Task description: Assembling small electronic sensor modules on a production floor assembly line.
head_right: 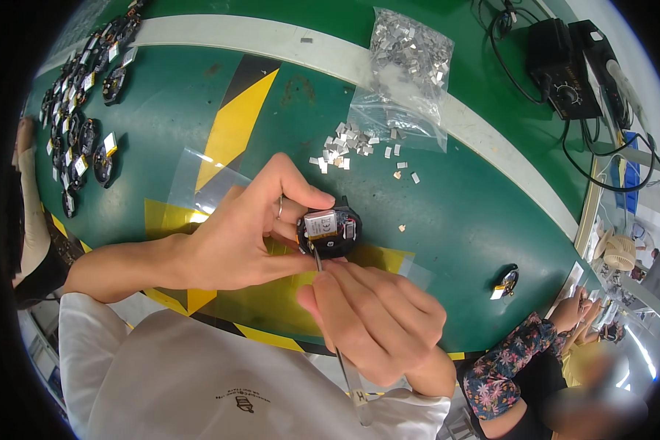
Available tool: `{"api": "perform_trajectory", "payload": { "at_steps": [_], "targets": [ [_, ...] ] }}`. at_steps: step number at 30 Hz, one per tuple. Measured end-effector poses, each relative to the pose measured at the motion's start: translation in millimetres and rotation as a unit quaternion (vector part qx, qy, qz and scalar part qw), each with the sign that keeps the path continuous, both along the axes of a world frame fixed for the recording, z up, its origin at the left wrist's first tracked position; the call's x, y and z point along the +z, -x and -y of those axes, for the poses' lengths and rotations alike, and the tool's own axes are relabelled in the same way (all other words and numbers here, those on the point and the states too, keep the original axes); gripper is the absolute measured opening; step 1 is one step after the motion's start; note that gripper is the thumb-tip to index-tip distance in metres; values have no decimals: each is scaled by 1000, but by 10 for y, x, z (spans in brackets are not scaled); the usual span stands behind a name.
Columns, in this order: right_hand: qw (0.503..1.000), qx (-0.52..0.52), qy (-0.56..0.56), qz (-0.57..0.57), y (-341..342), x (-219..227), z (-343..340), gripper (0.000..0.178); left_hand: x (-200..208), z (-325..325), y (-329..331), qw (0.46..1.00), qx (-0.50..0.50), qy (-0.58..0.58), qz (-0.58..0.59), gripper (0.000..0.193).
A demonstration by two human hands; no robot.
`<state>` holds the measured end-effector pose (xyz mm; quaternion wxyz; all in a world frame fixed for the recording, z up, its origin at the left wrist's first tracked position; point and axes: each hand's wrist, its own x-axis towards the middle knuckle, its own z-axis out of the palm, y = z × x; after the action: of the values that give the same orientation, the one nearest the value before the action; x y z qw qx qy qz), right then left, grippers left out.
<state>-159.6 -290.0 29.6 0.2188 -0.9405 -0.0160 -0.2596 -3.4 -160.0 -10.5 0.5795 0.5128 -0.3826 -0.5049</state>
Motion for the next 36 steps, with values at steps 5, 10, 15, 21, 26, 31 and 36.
{"api": "perform_trajectory", "payload": {
  "at_steps": [5, 10, 15, 21, 26, 31, 36],
  "targets": [
    [1000, 4, 6, 1, -28, 17, 25, 26, 9, 16, -4, 1000, 2, -4, -1, 56],
    [998, -2, -49, 29, 11, 39, 144, 25, 16, 54, -20, 995, 6, 41, -95, 62],
    [988, -38, -130, 79, 139, 58, 275, 22, 96, 92, -63, 985, -11, 47, -164, 60],
    [971, -75, -174, 144, 244, 3, 392, 24, 101, 90, -38, 981, -8, 18, -194, 44],
    [926, -162, -334, 70, 522, 11, 371, 29, 94, 83, -10, 989, 29, 22, -145, 38],
    [827, -170, -536, -17, 831, -209, 461, 15, 93, 83, -7, 993, 31, 16, -115, 36],
    [837, -105, -522, -128, 951, -230, 673, 12, 87, 89, 20, 998, 21, 6, -61, 35]
  ]
}}
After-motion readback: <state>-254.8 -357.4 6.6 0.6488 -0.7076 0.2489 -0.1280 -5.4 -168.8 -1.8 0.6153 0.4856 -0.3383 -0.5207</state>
